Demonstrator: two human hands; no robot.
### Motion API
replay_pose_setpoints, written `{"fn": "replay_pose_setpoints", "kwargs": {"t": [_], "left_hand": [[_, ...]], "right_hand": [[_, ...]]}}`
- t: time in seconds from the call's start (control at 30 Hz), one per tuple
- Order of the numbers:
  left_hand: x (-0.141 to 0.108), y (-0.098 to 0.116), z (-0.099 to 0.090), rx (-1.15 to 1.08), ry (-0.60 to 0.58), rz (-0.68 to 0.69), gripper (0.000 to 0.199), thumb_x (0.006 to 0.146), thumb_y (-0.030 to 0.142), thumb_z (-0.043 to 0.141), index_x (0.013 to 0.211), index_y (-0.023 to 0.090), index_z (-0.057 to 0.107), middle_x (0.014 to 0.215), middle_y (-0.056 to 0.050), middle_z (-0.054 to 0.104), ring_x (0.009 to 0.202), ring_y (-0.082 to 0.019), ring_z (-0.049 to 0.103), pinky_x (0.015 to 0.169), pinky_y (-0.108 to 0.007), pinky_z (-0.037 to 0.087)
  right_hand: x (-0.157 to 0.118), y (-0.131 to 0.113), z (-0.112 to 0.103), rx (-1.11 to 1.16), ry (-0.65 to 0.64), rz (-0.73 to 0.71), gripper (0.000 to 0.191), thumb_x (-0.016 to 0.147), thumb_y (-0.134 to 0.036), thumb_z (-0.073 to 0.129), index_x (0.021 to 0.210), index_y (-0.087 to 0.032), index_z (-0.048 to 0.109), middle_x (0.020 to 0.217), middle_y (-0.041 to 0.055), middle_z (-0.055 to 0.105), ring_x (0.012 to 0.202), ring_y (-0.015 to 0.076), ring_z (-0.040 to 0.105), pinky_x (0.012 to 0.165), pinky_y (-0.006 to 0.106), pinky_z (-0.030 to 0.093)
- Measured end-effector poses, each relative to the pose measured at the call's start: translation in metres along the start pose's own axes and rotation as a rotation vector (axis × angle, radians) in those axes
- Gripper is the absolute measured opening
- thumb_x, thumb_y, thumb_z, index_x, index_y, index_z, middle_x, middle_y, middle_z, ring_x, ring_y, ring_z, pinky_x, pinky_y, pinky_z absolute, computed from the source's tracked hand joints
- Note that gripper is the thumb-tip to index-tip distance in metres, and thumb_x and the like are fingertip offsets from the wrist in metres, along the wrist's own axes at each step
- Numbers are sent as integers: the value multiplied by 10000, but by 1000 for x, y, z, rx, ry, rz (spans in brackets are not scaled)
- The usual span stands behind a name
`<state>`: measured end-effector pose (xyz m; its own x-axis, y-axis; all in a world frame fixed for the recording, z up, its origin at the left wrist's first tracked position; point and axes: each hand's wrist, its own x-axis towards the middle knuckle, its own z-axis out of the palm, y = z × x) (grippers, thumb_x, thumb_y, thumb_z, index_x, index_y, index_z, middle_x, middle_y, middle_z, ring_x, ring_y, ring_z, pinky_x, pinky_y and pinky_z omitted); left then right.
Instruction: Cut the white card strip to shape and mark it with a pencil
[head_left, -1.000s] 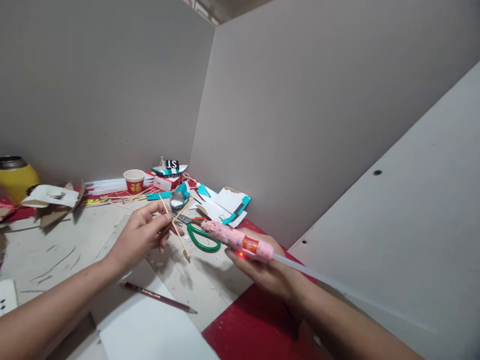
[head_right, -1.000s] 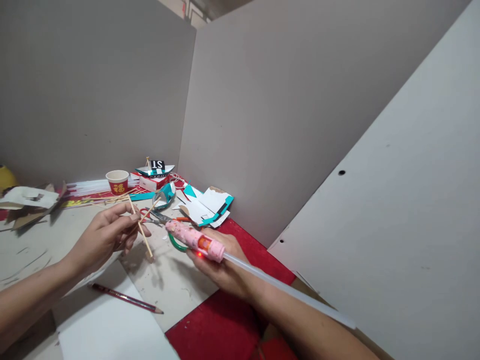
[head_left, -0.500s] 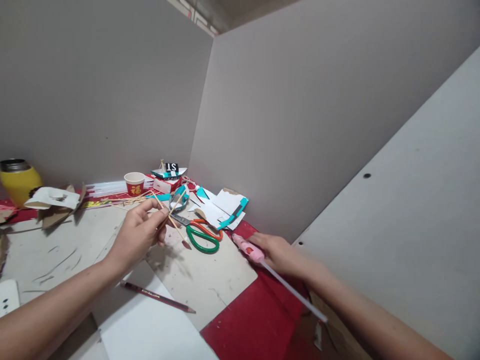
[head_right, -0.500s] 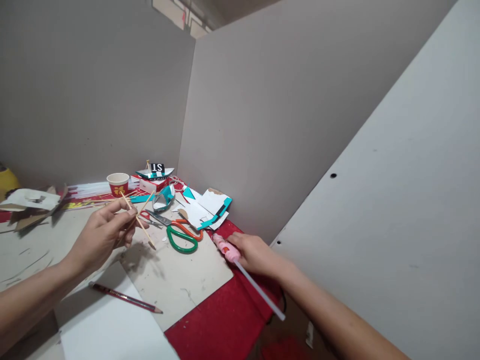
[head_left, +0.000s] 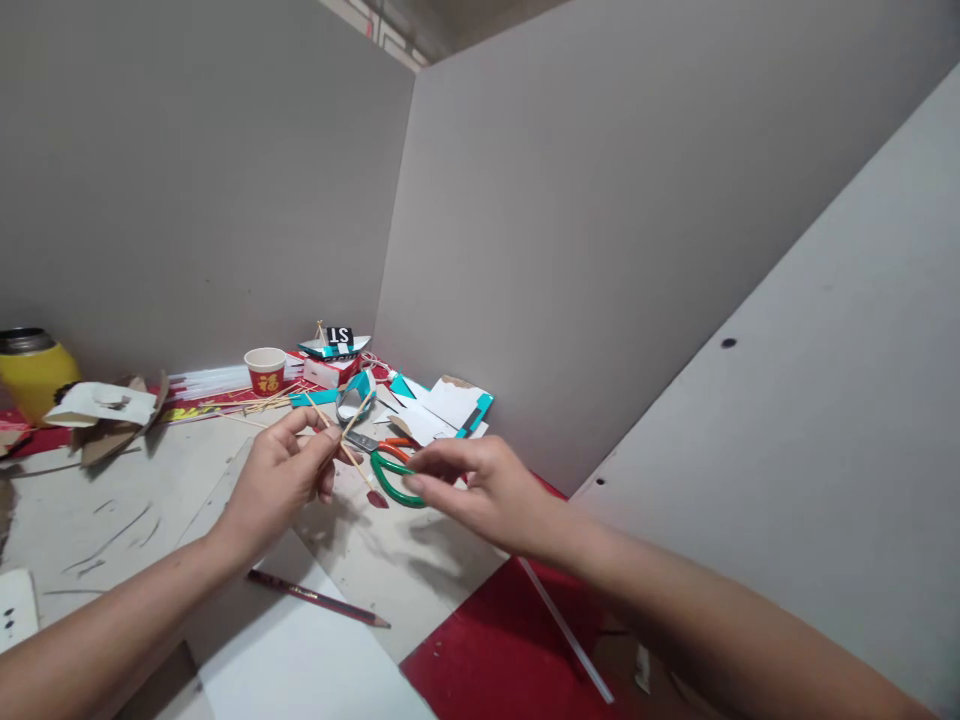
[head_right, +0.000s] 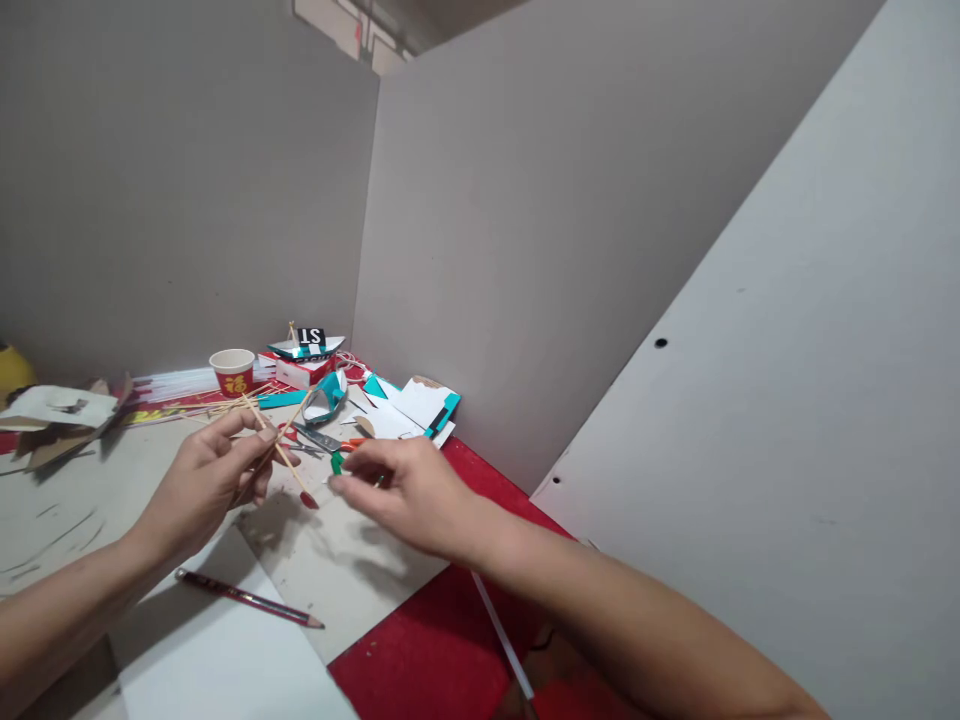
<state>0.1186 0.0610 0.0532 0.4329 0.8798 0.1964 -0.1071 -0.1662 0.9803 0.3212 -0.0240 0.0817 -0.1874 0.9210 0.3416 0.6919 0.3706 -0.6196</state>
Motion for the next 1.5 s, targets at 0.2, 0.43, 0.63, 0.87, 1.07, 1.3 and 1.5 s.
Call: {"fn": "replay_pose_setpoints", "kwargs": {"t": [0.2, 0.43, 0.63, 0.87, 1.07, 1.3, 1.5], "left_hand": [[-2, 0, 0, 23, -21, 12, 231, 893, 406, 585, 767, 224, 519, 464, 87, 564, 420, -85, 480, 451, -185, 394], [-1, 3, 1, 8, -36, -12, 217, 892, 372, 583, 752, 210, 543, 440, 86, 534, 402, -70, 449, 437, -175, 371], [0, 8, 1, -15, -79, -68, 257, 880, 371, 579, 706, 183, 589, 414, 85, 471, 403, -66, 455, 410, -160, 332], [-1, 10, 2, -61, -91, -130, 233, 848, 357, 604, 697, 179, 600, 407, 89, 466, 394, -67, 455, 412, -162, 353], [1, 7, 0, -98, -87, -166, 235, 821, 357, 626, 671, 177, 610, 422, 72, 498, 373, -60, 441, 375, -162, 266], [2, 4, 0, -54, -50, -135, 272, 814, 388, 628, 648, 173, 614, 392, 90, 430, 360, -66, 416, 367, -170, 306], [6, -6, -5, 62, -26, -77, 288, 847, 378, 619, 652, 166, 628, 414, 75, 487, 372, -53, 400, 394, -170, 308]], "right_hand": [[30, 1, 32, 475, -262, 170, 322, 860, -394, 616, 679, -132, 666, 616, 4, 634, 537, 86, 528, 551, 230, 413], [33, 9, 36, 676, -291, 253, 293, 805, -412, 693, 688, -143, 679, 619, -10, 653, 532, 78, 554, 554, 216, 430], [30, 7, 34, 582, -236, 259, 298, 787, -415, 712, 679, -139, 683, 610, -11, 637, 547, 80, 540, 564, 215, 414], [31, 9, 38, 531, -180, 283, 316, 739, -439, 735, 646, -144, 667, 599, -2, 632, 526, 85, 513, 514, 218, 379], [31, 11, 37, 548, -207, 268, 358, 735, -498, 722, 652, -156, 655, 614, 11, 637, 579, 115, 577, 585, 253, 439], [32, 10, 38, 542, -202, 260, 332, 742, -456, 706, 623, -152, 645, 603, 8, 636, 543, 100, 558, 563, 243, 433], [35, 17, 45, 598, -224, 287, 231, 745, -350, 688, 614, -166, 640, 587, -10, 637, 537, 99, 574, 581, 246, 462]]}}
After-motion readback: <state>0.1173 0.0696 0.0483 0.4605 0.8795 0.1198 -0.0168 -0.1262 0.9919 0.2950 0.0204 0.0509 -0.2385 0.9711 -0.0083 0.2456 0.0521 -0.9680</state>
